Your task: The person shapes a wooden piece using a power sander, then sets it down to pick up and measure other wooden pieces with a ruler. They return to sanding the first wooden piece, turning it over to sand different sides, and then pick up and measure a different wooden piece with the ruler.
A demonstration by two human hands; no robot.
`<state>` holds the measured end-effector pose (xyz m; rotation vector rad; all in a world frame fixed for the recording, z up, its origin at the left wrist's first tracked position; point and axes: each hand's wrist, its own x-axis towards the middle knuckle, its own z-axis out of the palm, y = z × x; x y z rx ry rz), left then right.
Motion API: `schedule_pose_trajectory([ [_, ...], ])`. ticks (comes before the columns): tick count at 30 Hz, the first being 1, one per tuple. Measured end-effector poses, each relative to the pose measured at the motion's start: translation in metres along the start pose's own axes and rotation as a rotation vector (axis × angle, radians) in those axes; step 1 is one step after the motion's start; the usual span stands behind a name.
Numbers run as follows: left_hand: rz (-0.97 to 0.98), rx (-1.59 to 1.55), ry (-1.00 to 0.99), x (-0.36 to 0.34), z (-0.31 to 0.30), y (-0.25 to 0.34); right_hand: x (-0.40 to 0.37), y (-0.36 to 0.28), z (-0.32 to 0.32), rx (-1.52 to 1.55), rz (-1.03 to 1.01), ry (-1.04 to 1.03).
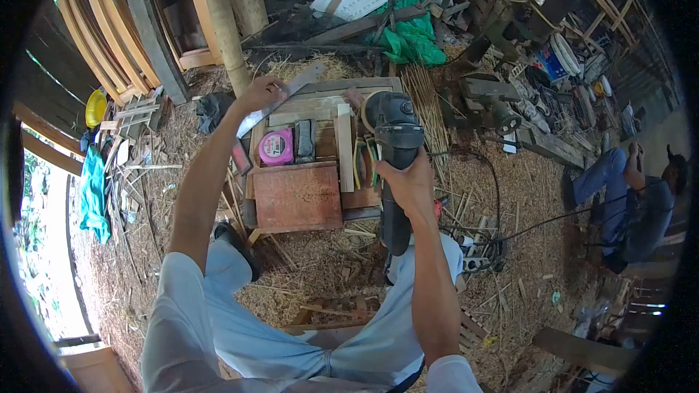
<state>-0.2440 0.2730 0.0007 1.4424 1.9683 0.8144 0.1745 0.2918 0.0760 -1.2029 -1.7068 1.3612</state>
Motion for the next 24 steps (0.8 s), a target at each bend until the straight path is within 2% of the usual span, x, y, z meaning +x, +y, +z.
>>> schedule_pose_trajectory([
  [2,-0.031,-0.044,0.283,0.007,0.012,-0.015,0.003,0.001,0.001,-0.068,-0.003,-0.015],
  [6,0.057,-0.065,0.417,0.004,0.023,0.020,0.001,-0.003,0.004,-0.070,0.002,-0.010],
  [8,0.460,0.172,0.603,0.014,0.037,0.014,0.000,-0.009,0.004,-0.084,0.059,-0.020],
  [9,0.459,0.171,0.605,0.012,0.036,0.013,-0.002,-0.017,0.005,-0.086,0.058,-0.022],
  [11,0.516,0.371,0.423,0.007,0.032,0.011,-0.005,-0.028,0.004,-0.008,0.134,-0.064],
  [12,0.521,0.367,0.416,0.000,0.028,0.015,-0.004,-0.024,0.002,-0.008,0.139,-0.056],
  [14,0.208,0.400,-0.015,-0.029,0.015,0.027,0.000,-0.013,0.003,-0.064,0.032,-0.034],
  [18,0.274,0.547,-0.058,-0.067,0.013,0.030,0.001,-0.005,0.005,-0.102,0.022,-0.047],
  [20,0.316,0.646,0.090,-0.069,0.020,0.022,-0.002,-0.010,0.009,-0.084,0.012,-0.074],
  [24,0.384,0.600,0.104,-0.058,0.010,0.016,-0.002,-0.004,0.012,-0.110,-0.024,-0.083],
])
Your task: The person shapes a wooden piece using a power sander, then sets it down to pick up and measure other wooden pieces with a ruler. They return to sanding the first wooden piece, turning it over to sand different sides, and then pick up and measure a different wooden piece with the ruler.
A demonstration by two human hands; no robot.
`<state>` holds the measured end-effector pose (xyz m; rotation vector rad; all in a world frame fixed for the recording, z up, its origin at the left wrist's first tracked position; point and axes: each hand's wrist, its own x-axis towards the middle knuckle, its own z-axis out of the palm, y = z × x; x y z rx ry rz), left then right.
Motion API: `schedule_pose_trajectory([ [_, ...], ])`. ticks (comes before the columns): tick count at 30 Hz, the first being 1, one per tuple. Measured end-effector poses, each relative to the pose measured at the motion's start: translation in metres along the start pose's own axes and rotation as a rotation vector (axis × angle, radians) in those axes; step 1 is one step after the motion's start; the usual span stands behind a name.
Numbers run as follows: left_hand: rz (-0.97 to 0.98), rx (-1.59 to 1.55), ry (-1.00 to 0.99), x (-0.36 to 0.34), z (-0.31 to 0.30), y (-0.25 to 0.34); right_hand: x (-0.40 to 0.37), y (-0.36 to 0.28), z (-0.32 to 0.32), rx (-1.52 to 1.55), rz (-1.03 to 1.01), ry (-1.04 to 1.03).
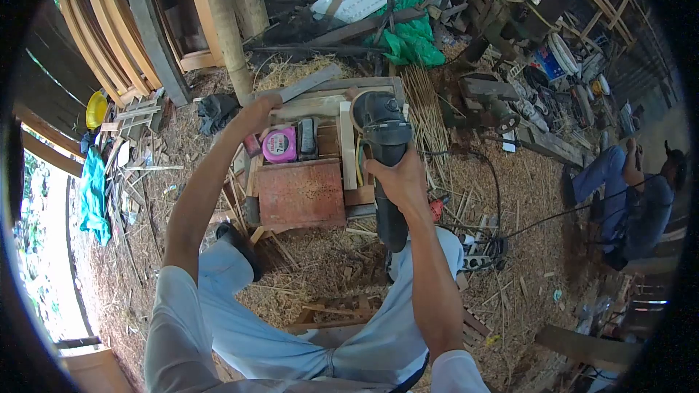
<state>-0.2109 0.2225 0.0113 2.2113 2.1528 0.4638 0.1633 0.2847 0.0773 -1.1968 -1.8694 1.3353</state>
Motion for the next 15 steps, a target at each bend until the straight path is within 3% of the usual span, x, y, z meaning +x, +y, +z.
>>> schedule_pose_trajectory([
  [2,-0.243,-0.199,0.019,0.006,-0.008,0.000,0.003,0.008,0.001,0.050,0.001,-0.014],
  [6,-0.373,-0.377,-0.014,-0.012,-0.056,0.032,0.000,0.002,0.001,0.059,-0.068,-0.006],
  [8,-0.489,-0.565,0.063,-0.030,-0.064,0.040,-0.009,-0.017,-0.002,0.038,0.005,-0.013],
  [9,-0.458,-0.660,0.196,-0.049,-0.071,0.053,-0.010,-0.016,-0.002,0.046,-0.012,-0.023],
  [11,-0.550,-0.682,0.270,-0.090,-0.081,0.071,-0.012,-0.011,0.002,-0.011,-0.044,-0.018],
  [14,-0.736,-0.966,0.338,-0.154,-0.078,0.125,-0.029,-0.026,0.003,-0.036,-0.080,-0.078],
  [15,-0.877,-1.007,0.307,-0.173,-0.070,0.139,-0.035,-0.029,0.003,-0.046,-0.086,-0.095],
])
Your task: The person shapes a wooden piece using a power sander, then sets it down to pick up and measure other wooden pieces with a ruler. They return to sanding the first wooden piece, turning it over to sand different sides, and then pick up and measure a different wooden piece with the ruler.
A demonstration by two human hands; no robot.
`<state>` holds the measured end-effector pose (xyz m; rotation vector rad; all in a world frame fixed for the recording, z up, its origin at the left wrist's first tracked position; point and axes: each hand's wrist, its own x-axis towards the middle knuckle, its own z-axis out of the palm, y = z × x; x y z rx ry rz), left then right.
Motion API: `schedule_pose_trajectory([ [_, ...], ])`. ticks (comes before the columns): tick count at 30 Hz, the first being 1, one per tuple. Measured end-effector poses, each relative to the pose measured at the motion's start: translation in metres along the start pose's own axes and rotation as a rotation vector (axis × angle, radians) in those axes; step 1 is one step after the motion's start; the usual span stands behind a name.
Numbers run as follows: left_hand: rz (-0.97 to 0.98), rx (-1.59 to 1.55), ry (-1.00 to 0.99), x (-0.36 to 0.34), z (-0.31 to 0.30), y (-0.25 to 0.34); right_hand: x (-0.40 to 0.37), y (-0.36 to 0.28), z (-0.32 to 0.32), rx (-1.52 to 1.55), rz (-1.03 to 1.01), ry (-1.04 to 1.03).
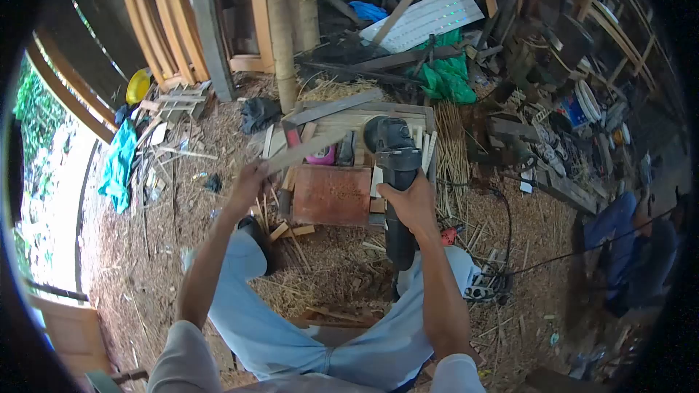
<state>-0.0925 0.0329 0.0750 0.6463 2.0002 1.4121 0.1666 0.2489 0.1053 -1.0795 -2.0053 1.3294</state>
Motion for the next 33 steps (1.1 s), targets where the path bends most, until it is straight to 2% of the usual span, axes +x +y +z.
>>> schedule_pose_trajectory([
  [2,-0.024,-0.039,0.031,-0.027,0.009,-0.044,-0.012,-0.004,0.003,0.005,0.038,-0.155],
  [3,-0.046,-0.068,0.048,-0.039,0.014,-0.052,-0.017,-0.004,0.008,-0.004,0.038,-0.169],
  [5,-0.066,-0.051,0.029,-0.054,0.027,-0.064,-0.031,-0.003,0.019,-0.005,-0.130,-0.213],
  [7,-0.080,-0.026,0.002,-0.066,0.030,-0.070,-0.043,-0.015,0.024,-0.064,-0.093,-0.274],
  [9,-0.103,0.169,-0.069,-0.066,0.029,-0.078,-0.053,-0.024,0.028,-0.259,-0.072,-0.385],
  [10,-0.081,0.131,-0.088,-0.065,0.028,-0.085,-0.054,-0.018,0.033,-0.246,-0.098,-0.420],
  [13,-0.100,0.189,-0.031,-0.065,0.028,-0.087,-0.064,-0.022,0.043,-0.295,-0.127,-0.398],
  [14,-0.013,0.166,-0.017,-0.061,0.029,-0.099,-0.066,-0.021,0.046,-0.304,-0.127,-0.401],
  [15,-0.013,0.161,-0.016,-0.063,0.028,-0.094,-0.066,-0.021,0.049,-0.287,-0.159,-0.415],
  [17,0.098,0.297,0.049,-0.070,0.031,-0.077,-0.067,-0.022,0.054,-0.276,-0.189,-0.437],
  [19,0.085,0.297,0.061,-0.064,0.031,-0.085,-0.067,-0.024,0.057,-0.322,-0.110,-0.511],
  [24,0.075,0.289,0.091,-0.060,0.033,-0.089,-0.062,-0.018,0.063,-0.337,-0.176,-0.487],
  [26,-0.052,0.280,0.022,-0.062,0.028,-0.075,-0.060,-0.019,0.065,-0.353,-0.160,-0.487],
  [29,0.005,0.281,0.056,-0.061,0.028,-0.076,-0.060,-0.025,0.066,-0.367,-0.058,-0.550],
  [31,0.000,0.287,0.049,-0.059,0.027,-0.078,-0.058,-0.018,0.069,-0.366,-0.148,-0.457],
  [33,-0.006,0.296,0.036,-0.060,0.026,-0.076,-0.056,-0.015,0.068,-0.361,-0.146,-0.470],
])
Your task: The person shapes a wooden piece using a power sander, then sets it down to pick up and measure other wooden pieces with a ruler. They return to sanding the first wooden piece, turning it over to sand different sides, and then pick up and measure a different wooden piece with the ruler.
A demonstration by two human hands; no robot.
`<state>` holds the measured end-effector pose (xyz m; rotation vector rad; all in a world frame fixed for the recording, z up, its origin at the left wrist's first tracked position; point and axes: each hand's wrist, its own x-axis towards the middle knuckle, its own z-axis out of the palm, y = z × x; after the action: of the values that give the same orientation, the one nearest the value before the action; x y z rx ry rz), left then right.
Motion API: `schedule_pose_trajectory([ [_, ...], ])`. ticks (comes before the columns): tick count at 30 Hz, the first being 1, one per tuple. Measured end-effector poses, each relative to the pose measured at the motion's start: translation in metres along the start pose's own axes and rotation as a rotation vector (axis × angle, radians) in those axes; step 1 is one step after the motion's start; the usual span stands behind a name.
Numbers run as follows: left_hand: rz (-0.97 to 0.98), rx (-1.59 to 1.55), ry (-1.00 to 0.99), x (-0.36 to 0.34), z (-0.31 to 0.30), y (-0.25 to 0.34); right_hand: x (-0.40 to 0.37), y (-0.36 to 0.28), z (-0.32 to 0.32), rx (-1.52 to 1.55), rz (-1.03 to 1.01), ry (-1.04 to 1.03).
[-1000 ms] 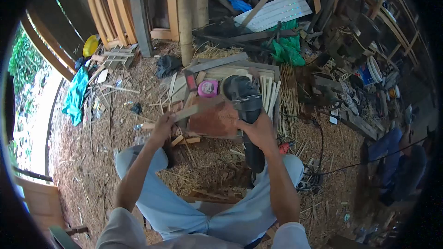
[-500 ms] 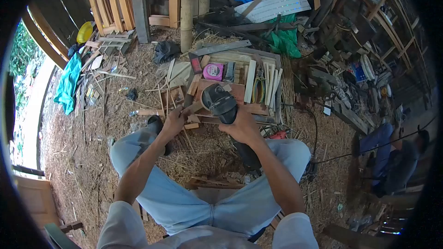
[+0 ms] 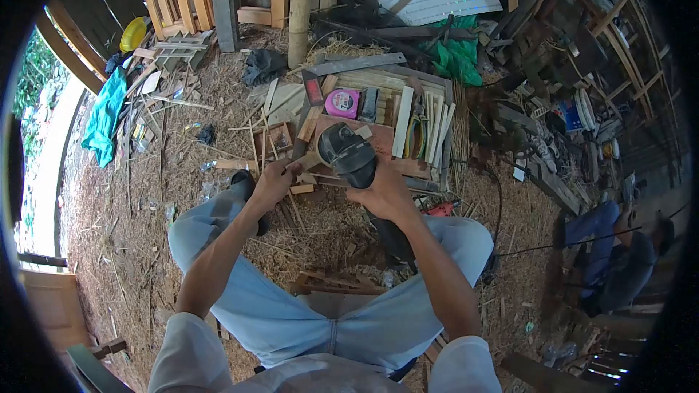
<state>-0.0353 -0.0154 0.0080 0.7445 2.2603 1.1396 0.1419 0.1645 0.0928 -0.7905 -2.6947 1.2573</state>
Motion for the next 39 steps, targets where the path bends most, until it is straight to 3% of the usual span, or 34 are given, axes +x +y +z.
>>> schedule_pose_trajectory([
  [13,0.058,-0.003,-0.049,0.001,-0.002,-0.009,0.009,0.013,-0.035,0.139,0.198,0.073],
  [17,0.046,-0.068,-0.055,-0.001,-0.001,-0.010,0.022,0.048,-0.043,0.152,0.235,0.106],
  [23,0.000,-0.104,-0.065,-0.003,-0.006,-0.016,0.011,0.023,-0.053,0.074,0.296,0.175],
  [26,-0.095,-0.169,-0.084,-0.005,-0.008,-0.002,0.002,0.017,-0.039,0.065,0.126,0.156],
  [27,-0.030,-0.119,-0.070,-0.001,-0.009,-0.002,0.001,0.012,-0.034,0.055,0.089,0.102],
  [31,-0.092,-0.109,-0.081,0.001,-0.007,0.000,0.000,-0.002,-0.013,0.023,0.056,-0.052],
  [37,-0.066,-0.012,-0.059,0.004,-0.005,-0.002,-0.003,-0.009,-0.006,-0.018,0.035,-0.021],
  [39,0.043,-0.028,-0.019,0.008,-0.004,-0.006,-0.003,-0.006,-0.008,-0.021,0.029,-0.027],
])
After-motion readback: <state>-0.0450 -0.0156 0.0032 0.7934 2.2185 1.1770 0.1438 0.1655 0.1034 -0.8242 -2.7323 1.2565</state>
